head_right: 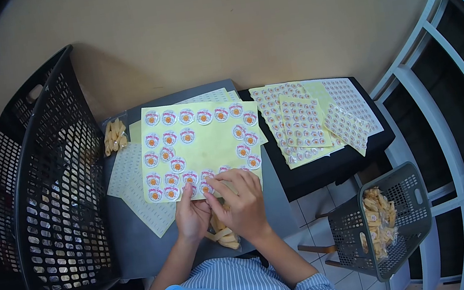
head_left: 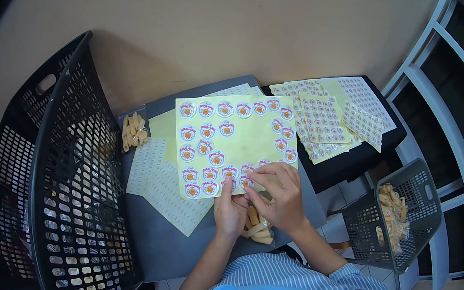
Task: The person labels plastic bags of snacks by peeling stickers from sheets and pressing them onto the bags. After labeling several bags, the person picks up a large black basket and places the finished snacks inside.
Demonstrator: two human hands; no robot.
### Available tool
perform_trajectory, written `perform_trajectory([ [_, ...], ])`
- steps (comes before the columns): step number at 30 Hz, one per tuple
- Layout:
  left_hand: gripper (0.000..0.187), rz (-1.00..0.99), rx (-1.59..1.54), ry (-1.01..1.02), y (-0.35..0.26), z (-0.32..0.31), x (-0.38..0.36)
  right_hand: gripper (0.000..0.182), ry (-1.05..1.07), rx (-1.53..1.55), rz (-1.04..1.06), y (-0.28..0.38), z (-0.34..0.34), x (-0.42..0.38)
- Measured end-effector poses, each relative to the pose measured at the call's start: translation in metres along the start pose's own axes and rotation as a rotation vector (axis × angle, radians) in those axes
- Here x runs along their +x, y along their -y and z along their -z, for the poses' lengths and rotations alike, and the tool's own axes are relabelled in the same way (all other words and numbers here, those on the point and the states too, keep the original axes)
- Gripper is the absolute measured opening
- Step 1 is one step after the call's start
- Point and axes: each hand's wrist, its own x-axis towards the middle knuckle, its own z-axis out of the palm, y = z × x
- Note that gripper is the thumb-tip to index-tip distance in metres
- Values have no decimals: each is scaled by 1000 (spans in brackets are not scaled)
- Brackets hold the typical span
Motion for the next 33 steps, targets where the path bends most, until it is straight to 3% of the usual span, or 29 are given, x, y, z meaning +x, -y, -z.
perform_trajectory([
  [12,23,47,-120,-145,-2,-13,0,28,-75,2,-48,2,-5,-7],
  [20,23,-20,-74,-182,5,-14,-1,27,-117,-55,-53,6,-16,-10],
  [33,29,-45,-36,-269,7,-14,-6,18,-143,105,-163,11,-23,-13],
])
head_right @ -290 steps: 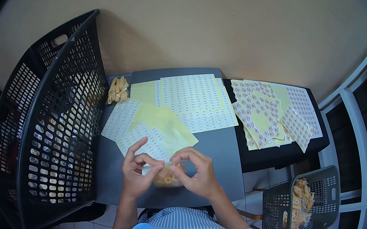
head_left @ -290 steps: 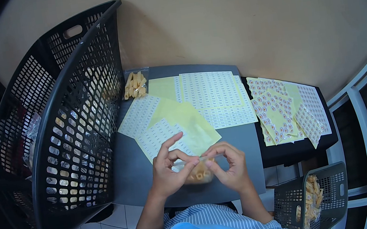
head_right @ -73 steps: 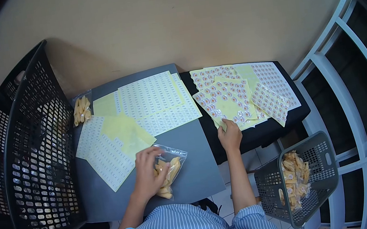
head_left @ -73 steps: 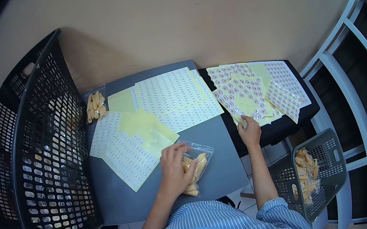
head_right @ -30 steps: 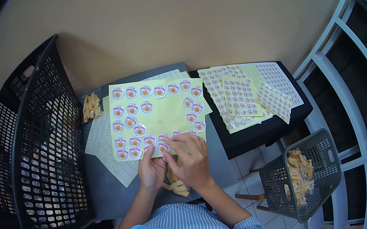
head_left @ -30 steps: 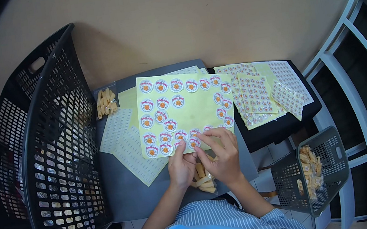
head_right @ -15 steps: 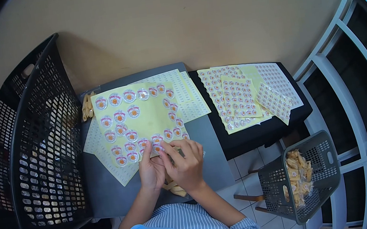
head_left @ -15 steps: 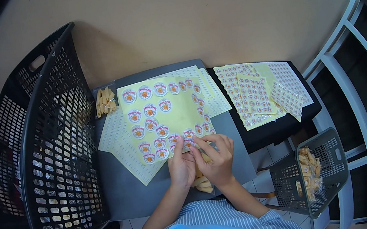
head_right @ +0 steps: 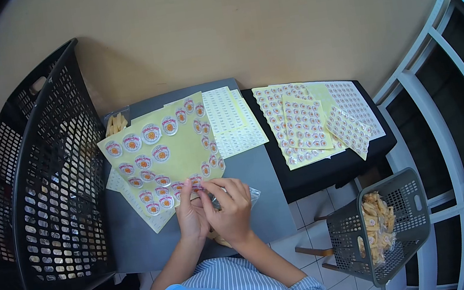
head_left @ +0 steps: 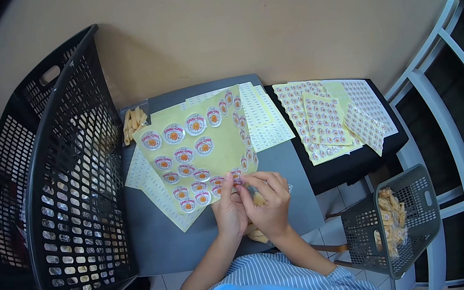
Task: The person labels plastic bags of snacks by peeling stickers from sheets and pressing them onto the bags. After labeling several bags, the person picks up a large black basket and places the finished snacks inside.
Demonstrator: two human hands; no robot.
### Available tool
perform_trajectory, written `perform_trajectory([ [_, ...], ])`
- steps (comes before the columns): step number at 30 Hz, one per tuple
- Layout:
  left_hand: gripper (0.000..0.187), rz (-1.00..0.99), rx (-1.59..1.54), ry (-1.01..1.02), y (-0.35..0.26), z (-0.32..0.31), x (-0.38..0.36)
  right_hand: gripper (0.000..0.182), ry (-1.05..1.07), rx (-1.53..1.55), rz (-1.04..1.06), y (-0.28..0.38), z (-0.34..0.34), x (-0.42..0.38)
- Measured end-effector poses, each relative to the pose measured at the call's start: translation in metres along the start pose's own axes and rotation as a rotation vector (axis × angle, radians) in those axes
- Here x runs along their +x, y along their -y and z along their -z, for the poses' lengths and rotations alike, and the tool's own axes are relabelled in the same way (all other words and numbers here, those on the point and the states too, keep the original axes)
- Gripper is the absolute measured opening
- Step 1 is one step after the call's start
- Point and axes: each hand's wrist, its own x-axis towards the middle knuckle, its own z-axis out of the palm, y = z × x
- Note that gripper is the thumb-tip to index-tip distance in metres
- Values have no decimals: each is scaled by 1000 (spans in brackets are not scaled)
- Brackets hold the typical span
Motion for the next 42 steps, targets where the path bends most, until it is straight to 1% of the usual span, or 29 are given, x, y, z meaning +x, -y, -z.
perform_trajectory([
  [8,30,-24,13,-2,1,-2,-1,11,-9,-4,-27,0,-3,-2],
  [15,29,-6,6,-36,2,0,4,13,25,-92,66,-4,-6,-8],
  [17,29,83,-83,-34,2,6,9,14,39,-92,72,-5,-7,-9],
  [21,29,126,-149,-6,-4,9,18,15,81,-79,112,-8,-8,-14],
  [23,27,225,-139,5,-10,10,23,15,85,-62,123,-9,-9,-15],
  [31,27,230,-139,32,-10,8,23,17,97,7,131,-8,-2,-14],
  [35,29,279,-142,48,-11,6,23,16,103,6,152,-9,0,-17],
  [38,28,283,-157,53,-12,4,25,13,105,47,133,-8,5,-19],
  [40,28,266,-173,53,-13,5,29,13,144,279,2,-8,11,-23],
  [41,27,205,-198,3,-15,7,33,13,144,279,3,-11,14,-22],
  [42,27,145,-222,-46,-17,8,36,16,28,316,-41,-14,17,-22],
])
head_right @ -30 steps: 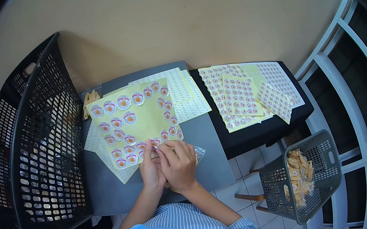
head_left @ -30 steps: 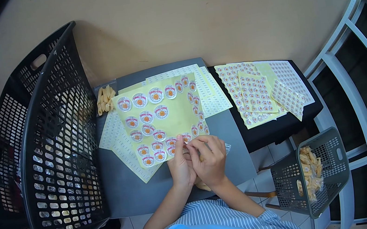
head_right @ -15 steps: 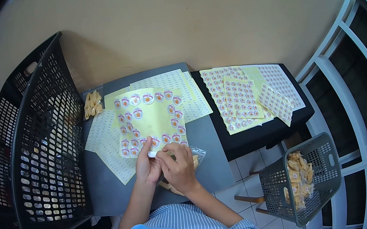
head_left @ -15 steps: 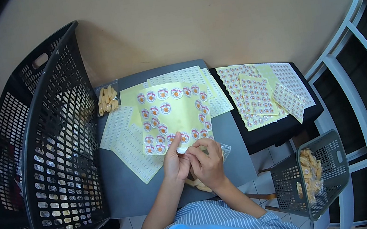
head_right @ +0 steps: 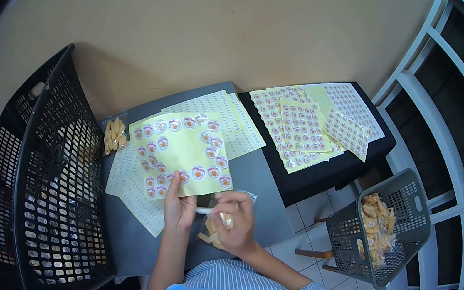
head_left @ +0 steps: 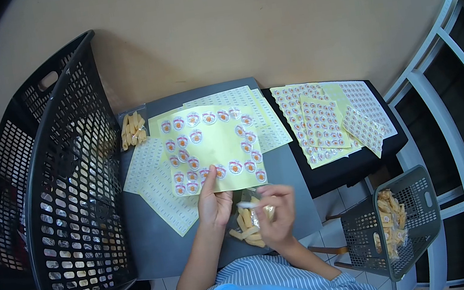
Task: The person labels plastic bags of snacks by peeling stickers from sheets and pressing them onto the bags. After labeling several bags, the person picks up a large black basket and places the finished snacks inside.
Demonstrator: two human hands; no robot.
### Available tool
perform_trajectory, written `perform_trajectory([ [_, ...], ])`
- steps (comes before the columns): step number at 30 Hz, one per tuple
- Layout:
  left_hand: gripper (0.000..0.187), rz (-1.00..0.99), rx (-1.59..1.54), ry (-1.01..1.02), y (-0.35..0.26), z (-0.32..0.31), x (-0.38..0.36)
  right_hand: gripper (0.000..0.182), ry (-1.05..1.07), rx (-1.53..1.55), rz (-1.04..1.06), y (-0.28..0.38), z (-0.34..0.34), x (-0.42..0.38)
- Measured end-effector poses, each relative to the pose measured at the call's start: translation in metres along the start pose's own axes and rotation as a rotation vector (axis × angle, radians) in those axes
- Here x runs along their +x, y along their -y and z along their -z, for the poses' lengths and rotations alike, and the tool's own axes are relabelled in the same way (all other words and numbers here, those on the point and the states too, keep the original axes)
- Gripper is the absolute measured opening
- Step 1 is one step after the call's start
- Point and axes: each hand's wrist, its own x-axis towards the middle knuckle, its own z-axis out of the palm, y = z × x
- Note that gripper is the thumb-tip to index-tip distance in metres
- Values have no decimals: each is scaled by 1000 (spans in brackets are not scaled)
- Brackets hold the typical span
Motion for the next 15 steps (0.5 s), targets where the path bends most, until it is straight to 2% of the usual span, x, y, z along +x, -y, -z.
perform_trajectory([
  [1,27,2,1,0,-1,-2,-1,19,-121,40,-25,-3,4,0],
  [2,27,19,5,31,-3,-6,-3,40,-118,81,-75,-12,8,4],
  [3,27,35,10,60,-4,-7,-5,40,-118,82,-77,-15,8,9],
  [5,30,56,13,90,-1,-8,-7,59,-250,391,-454,-17,8,24],
  [6,31,81,56,112,1,-8,-8,74,-204,583,-580,-25,13,27],
  [9,34,132,148,162,7,-10,-12,81,-144,722,-598,-32,21,32],
  [11,34,80,456,143,10,-14,-15,84,-212,691,-563,-41,27,36],
  [12,42,160,543,192,8,-16,-17,85,-309,626,-503,-46,32,42],
  [13,42,162,545,193,11,-14,-15,85,-403,561,-441,-52,38,49],
  [14,48,73,854,332,15,-7,-13,84,-497,490,-426,-63,45,53],
  [15,55,-24,1161,472,18,-3,-14,84,-498,490,-426,-79,55,58],
])
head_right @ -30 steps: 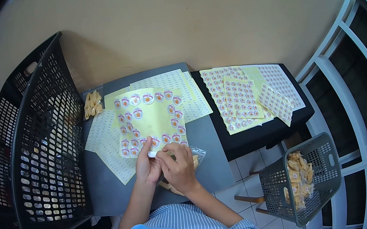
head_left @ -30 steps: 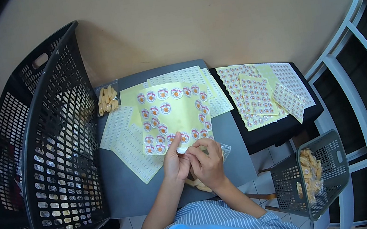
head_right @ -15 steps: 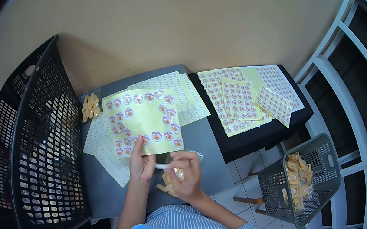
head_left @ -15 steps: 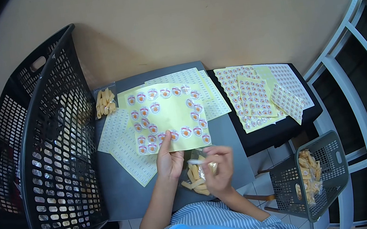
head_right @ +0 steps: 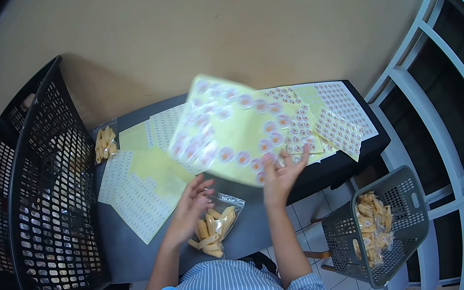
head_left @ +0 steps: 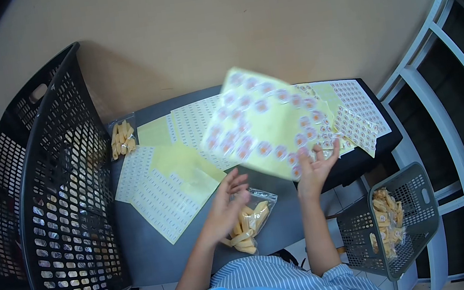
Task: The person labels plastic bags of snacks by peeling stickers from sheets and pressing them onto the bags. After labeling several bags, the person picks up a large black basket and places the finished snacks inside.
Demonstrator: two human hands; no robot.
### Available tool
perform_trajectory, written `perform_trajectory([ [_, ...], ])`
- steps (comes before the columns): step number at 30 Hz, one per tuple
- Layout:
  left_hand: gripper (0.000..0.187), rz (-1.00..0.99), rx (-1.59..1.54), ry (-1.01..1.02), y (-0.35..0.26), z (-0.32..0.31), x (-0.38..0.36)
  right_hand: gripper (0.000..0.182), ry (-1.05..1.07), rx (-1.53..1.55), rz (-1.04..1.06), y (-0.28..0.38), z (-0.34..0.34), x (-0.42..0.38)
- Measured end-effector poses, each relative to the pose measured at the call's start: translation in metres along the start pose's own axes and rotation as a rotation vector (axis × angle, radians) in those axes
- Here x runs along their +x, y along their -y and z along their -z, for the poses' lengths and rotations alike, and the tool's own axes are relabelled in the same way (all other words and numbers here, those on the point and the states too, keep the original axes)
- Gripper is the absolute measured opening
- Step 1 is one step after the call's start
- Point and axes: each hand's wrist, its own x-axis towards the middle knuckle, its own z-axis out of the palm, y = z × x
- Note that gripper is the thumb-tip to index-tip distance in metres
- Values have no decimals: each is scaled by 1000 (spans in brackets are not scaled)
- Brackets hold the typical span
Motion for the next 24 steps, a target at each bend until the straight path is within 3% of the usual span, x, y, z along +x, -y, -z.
perform_trajectory([
  [1,75,-6,385,-23,-9,-5,-7,83,-102,-83,44,-9,13,17],
  [2,75,-10,385,-24,-14,-9,-13,82,-204,-165,88,-17,25,34],
  [4,95,-86,1144,-145,-16,-13,-22,82,-283,-269,101,-35,48,61],
  [5,103,-36,1109,-137,-13,-11,-26,81,-366,-374,109,-45,60,72],
  [9,98,69,1116,-108,-14,-6,-35,84,-415,-536,143,-92,104,96],
  [11,96,289,938,-36,-15,-5,-33,84,-438,-752,143,-110,119,98],
  [12,96,288,937,-35,-13,-6,-32,84,-438,-752,144,-114,124,97],
  [15,91,275,717,-76,-9,-7,-29,76,-474,-853,220,-113,123,93],
  [17,86,167,640,-81,-12,-8,-23,46,-601,-1176,496,-105,120,92],
  [18,86,173,639,-80,-11,-6,-18,46,-599,-1180,492,-95,116,90],
  [21,87,32,531,-109,-4,6,2,11,-279,-751,320,-57,95,88],
  [22,87,36,533,-112,0,9,4,11,-277,-750,315,-50,89,85],
  [24,92,-9,513,-88,7,13,8,7,101,-419,109,-34,76,79],
])
